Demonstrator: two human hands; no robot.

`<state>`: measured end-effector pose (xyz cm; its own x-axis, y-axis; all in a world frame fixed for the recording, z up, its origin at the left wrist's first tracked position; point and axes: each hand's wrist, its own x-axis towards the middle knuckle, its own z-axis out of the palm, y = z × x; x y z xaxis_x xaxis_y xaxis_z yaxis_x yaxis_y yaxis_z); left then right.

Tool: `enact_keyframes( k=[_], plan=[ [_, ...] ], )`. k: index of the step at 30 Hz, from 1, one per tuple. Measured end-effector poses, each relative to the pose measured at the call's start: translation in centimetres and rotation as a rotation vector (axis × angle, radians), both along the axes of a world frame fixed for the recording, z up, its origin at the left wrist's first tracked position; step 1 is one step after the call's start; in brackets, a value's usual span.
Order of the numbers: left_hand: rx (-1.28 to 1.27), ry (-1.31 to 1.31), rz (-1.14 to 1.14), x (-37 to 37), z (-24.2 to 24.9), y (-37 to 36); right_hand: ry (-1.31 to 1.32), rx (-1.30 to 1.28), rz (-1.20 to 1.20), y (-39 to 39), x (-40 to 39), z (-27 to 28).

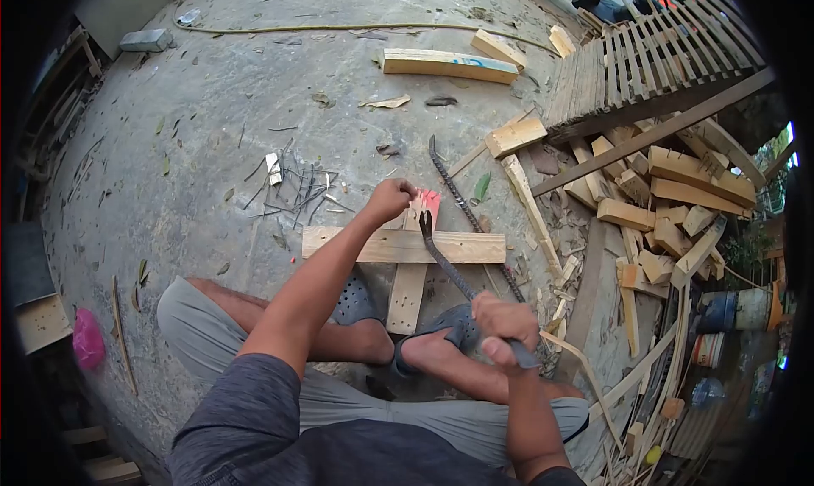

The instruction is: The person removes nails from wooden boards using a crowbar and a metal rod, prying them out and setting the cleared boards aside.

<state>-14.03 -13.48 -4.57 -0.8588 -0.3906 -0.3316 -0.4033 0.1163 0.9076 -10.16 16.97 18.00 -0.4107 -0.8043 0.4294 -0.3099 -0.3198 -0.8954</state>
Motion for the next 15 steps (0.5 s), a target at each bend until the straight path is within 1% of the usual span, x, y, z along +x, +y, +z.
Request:
enact_keyframes(
  k=[1, 2, 4, 6, 7, 10, 12, 14, 15],
  plan=[
    [-0.055, 0.044, 0.103, 0.0, -1.4, -0.1, -0.06, -0.019, -0.034, -0.3, -0.4, 0.3],
    [-0.177, 0.042, 0.121, -0.1, -2.8, -0.1, -0.12, -0.037, -0.067, -0.7, -1.1, 0.5],
    [-0.424, 0.027, 0.151, 0.7, -3.9, 0.5, -0.283, -0.092, -0.117, -2.3, -3.3, 0.7],
    [-0.581, -0.062, -0.04, 2.2, -5.0, 1.8, -0.479, -0.097, -0.292, -4.9, -5.7, 0.8],
    [-0.659, -0.102, -0.134, 2.9, -5.3, 2.4, -0.548, -0.039, -0.327, -6.6, -7.5, 1.5],
    [-0.817, -0.179, -0.062, 5.0, -2.7, 5.1, -0.679, 0.161, -0.419, -13.0, -14.4, 2.9],
    [-0.828, -0.11, -0.023, 4.8, -3.8, 5.2, -0.728, 0.319, -0.477, -17.3, -17.8, 3.4],
    [-0.873, -0.043, -0.018, 4.9, -4.5, 5.2, -0.723, 0.322, -0.481, -20.0, -19.9, 2.5],
    [-0.866, -0.051, -0.002, 5.0, -4.4, 5.1, -0.71, 0.278, -0.513, -20.5, -20.1, 2.2]
  ],
)
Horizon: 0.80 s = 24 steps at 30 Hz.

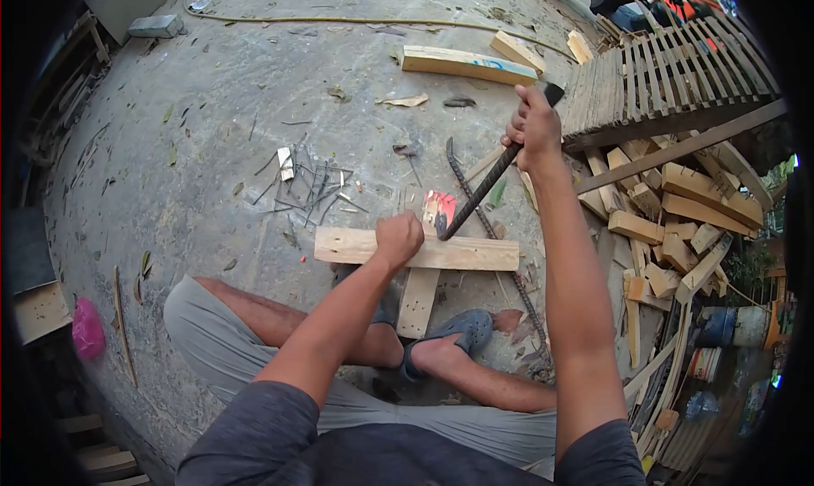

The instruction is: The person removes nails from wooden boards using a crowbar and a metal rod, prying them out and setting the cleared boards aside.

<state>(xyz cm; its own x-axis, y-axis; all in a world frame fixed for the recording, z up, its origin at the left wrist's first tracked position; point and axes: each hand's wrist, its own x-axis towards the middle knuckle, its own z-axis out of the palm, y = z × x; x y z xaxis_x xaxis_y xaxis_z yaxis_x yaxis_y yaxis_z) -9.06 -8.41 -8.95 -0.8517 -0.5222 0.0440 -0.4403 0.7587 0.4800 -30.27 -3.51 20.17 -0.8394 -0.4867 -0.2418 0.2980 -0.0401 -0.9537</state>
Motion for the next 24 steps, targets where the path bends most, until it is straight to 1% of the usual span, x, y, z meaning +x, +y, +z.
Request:
enact_keyframes(
  k=[3, 5, 6, 9, 11, 12, 15, 16, 17, 18, 20, 21, 23, 24],
  plan=[
    [0.046, -0.009, 0.05, -0.4, 0.6, 0.0, 0.145, -0.042, -0.163, 1.0, 4.2, 0.7],
    [0.117, -0.058, 0.051, 0.3, 1.6, 0.3, 0.231, -0.155, -0.177, 3.1, 8.0, 0.3],
    [0.101, -0.02, 0.055, 0.3, 1.2, 0.3, 0.29, -0.158, -0.147, 4.0, 9.8, 0.8],
    [0.08, -0.029, 0.011, 0.2, 2.2, 0.9, 0.421, -0.217, -0.092, 6.5, 12.1, 1.4],
    [0.079, -0.044, 0.041, -0.6, 1.4, 0.9, 0.6, -0.194, -0.175, 7.9, 14.5, -0.8],
    [0.078, -0.052, 0.059, -0.7, 1.0, 0.9, 0.913, -0.112, -0.15, 8.7, 16.4, -2.8],
    [0.169, -0.183, 0.073, -1.5, 1.0, 0.2, 0.981, -0.142, -0.068, 10.7, 23.1, -3.7],
    [0.198, -0.119, -0.007, -0.2, 1.5, 0.6, 0.887, -0.19, 0.015, 12.2, 24.5, -3.9],
    [0.225, -0.047, -0.084, 0.5, 3.0, 0.4, 0.976, 0.0, 0.086, 14.9, 27.1, -5.8],
    [0.235, 0.048, -0.16, -0.1, 4.0, -0.6, 1.032, -0.007, 0.153, 16.2, 28.9, -7.3],
    [0.249, 0.177, -0.311, -1.2, 3.5, -1.5, 1.136, -0.033, 0.289, 18.4, 32.4, -9.7],
    [0.262, 0.231, -0.377, -1.0, 3.1, -1.7, 1.112, -0.013, 0.379, 18.9, 32.6, -9.3],
    [0.177, 0.157, -0.492, -0.2, 3.3, -2.9, 1.035, 0.038, 0.526, 19.7, 33.9, -9.1],
    [0.138, 0.123, -0.558, -0.2, 3.6, -3.3, 1.023, 0.043, 0.553, 20.4, 33.7, -9.2]
  ],
)
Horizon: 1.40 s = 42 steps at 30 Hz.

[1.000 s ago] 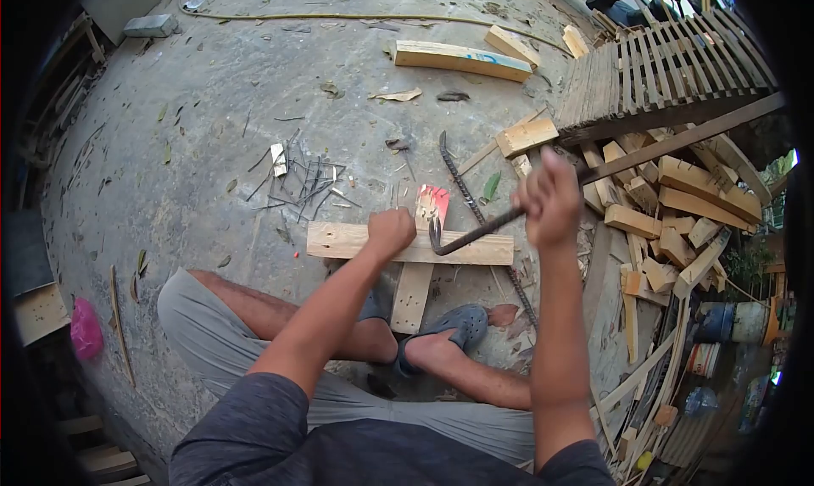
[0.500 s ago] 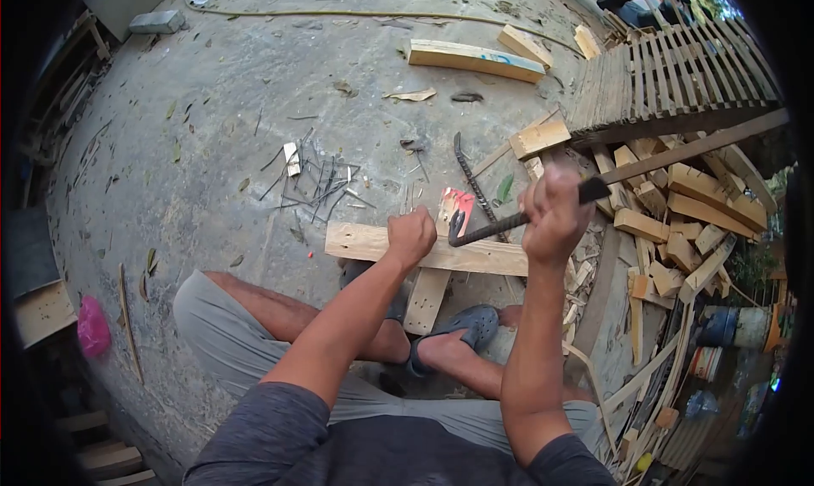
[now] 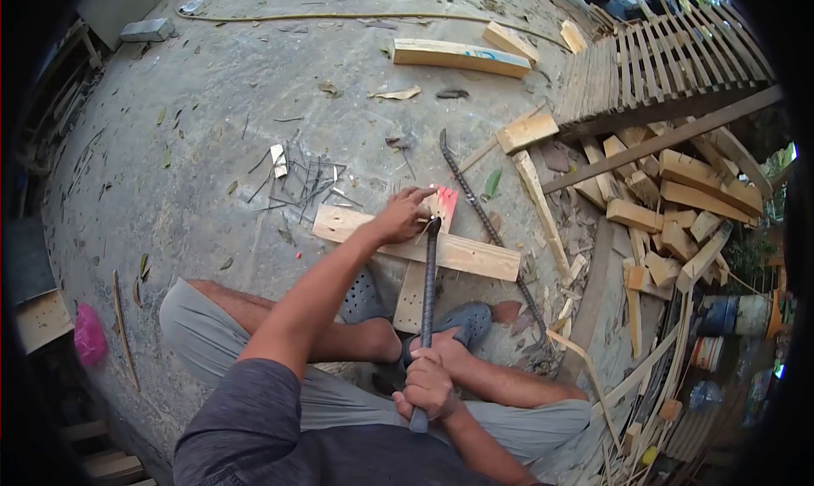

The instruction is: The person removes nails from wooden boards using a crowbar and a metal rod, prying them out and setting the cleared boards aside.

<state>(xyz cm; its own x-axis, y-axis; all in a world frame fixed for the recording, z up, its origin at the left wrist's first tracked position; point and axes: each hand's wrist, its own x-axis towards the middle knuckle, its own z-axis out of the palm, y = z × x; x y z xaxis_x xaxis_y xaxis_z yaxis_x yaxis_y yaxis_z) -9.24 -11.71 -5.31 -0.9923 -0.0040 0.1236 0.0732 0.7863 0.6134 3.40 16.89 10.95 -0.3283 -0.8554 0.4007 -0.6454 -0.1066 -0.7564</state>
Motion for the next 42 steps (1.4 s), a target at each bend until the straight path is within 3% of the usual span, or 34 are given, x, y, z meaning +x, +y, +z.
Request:
enact_keyframes(
  k=[2, 5, 8, 11, 14, 17, 21, 22, 25, 27, 28, 29, 31, 32, 33, 35, 37, 38, 42],
  plan=[
    [-0.075, 0.137, -0.024, -0.1, -0.3, -0.1, -0.035, 0.003, -0.002, 1.1, -1.2, 1.0],
    [0.243, 0.004, -0.052, -0.9, -2.8, -0.9, -0.087, -0.032, 0.039, 1.0, -4.1, 3.5],
    [0.338, -0.349, 0.251, -1.0, -0.4, -0.4, -0.171, -0.114, 0.054, 0.0, -7.7, 5.2],
    [0.496, -0.117, 0.186, -0.3, 1.0, 0.3, -0.33, -0.182, 0.04, -0.9, -10.9, 6.3],
    [0.109, 0.035, 0.073, -0.8, 0.0, 0.1, -0.43, -0.222, 0.028, -1.8, -12.7, 7.9],
    [-0.043, 0.238, 0.097, -1.6, 1.6, -1.1, -0.45, -0.237, 0.021, -2.5, -14.0, 9.7],
    [-0.101, 0.024, -0.196, -1.9, 0.9, -1.4, -0.496, -0.289, -0.029, -1.8, -13.5, 11.3],
    [-0.168, 0.091, -0.229, -1.4, 0.5, -0.6, -0.498, -0.298, -0.033, -1.7, -13.2, 12.1],
    [-0.102, 0.271, -0.177, -1.6, 0.5, -0.6, -0.517, -0.293, -0.04, -1.4, -12.9, 13.3],
    [0.259, 0.237, 0.072, -1.7, 2.6, -1.4, -0.531, -0.257, -0.063, -1.5, -12.6, 13.4],
    [0.455, 0.083, 0.131, -1.6, 5.4, -2.3, -0.528, -0.253, -0.061, -1.7, -12.8, 12.8],
    [0.533, -0.167, 0.004, -1.3, 6.9, -3.2, -0.55, -0.238, -0.083, -1.9, -13.1, 11.7],
    [0.346, -0.581, -0.549, 0.6, 7.0, -3.0, -0.586, -0.207, -0.115, -1.9, -13.8, 9.7],
    [0.117, -0.669, -0.584, 2.1, 6.8, -1.4, -0.599, -0.205, -0.139, -1.9, -14.0, 9.5],
    [-0.119, -0.752, -0.606, 4.1, 5.9, 0.8, -0.61, -0.207, -0.158, -2.0, -14.3, 9.5],
    [-0.487, -0.515, -0.42, 7.3, 4.3, 4.1, -0.639, -0.227, -0.181, -2.0, -14.5, 9.5],
    [-0.5, -0.354, -0.365, 8.7, -1.1, 6.6, -0.66, -0.268, -0.187, -2.1, -14.8, 9.6],
    [-0.501, -0.397, -0.382, 9.5, 0.2, 7.5, -0.656, -0.273, -0.189, -2.2, -15.2, 9.5],
    [-0.512, -0.303, -0.381, 10.1, -2.8, 8.6, -0.726, -0.284, -0.198, -2.9, -16.6, 9.1]
  ],
)
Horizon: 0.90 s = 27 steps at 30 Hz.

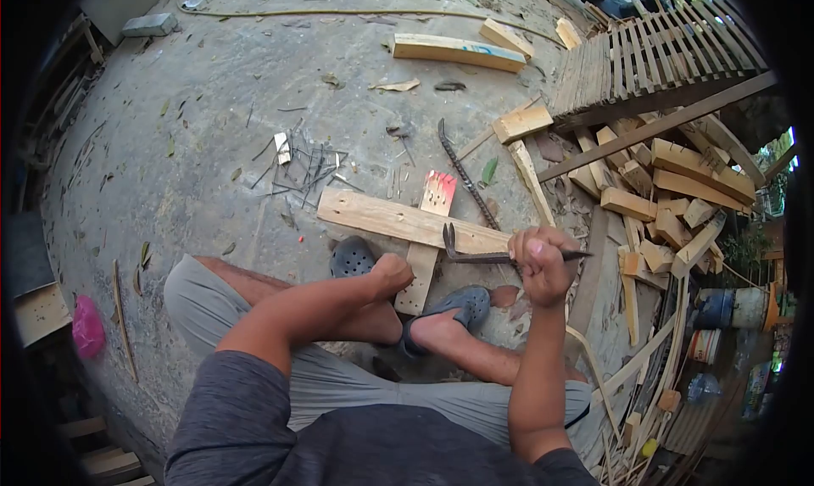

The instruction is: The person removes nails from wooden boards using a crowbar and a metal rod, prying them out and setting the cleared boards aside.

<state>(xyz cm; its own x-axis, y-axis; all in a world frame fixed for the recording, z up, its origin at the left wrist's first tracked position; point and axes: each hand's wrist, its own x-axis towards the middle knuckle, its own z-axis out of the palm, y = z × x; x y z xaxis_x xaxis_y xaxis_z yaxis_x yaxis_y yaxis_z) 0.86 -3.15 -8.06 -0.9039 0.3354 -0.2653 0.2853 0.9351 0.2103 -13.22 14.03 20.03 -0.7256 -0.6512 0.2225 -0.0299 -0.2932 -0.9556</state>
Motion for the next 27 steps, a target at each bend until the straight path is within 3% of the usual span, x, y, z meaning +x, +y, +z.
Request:
enact_keyframes(
  k=[5, 13, 15, 18, 21, 23, 25, 27],
  plan=[
    [-0.051, -0.059, -0.128, -1.3, -0.8, -3.0, -0.166, 0.024, -0.043, -4.9, -3.8, 1.0],
    [-0.107, -0.136, -0.502, -2.5, -3.2, -5.6, -0.209, 0.276, -0.127, -14.6, -9.6, 1.5],
    [-0.114, -0.119, -0.424, -2.0, -3.7, -6.1, -0.21, 0.268, -0.146, -15.4, -9.8, 1.2],
    [0.027, -0.105, -0.275, -1.0, 0.7, -5.9, -0.221, 0.251, -0.176, -14.4, -8.1, 1.3],
    [0.265, 0.178, -0.198, -0.8, 6.4, -11.0, -0.125, 0.192, -0.124, -12.0, -6.0, 1.2],
    [0.323, -0.153, 0.394, -2.5, 7.2, -15.0, -0.178, 0.159, -0.117, -10.7, -5.2, 0.8],
    [0.266, 0.057, 0.38, -6.4, 8.3, -19.9, -0.188, 0.13, -0.095, -9.6, -4.7, 0.7],
    [0.196, 0.254, 0.343, -11.1, 5.2, -21.4, -0.171, 0.107, -0.132, -9.3, -4.8, 0.6]
  ],
)
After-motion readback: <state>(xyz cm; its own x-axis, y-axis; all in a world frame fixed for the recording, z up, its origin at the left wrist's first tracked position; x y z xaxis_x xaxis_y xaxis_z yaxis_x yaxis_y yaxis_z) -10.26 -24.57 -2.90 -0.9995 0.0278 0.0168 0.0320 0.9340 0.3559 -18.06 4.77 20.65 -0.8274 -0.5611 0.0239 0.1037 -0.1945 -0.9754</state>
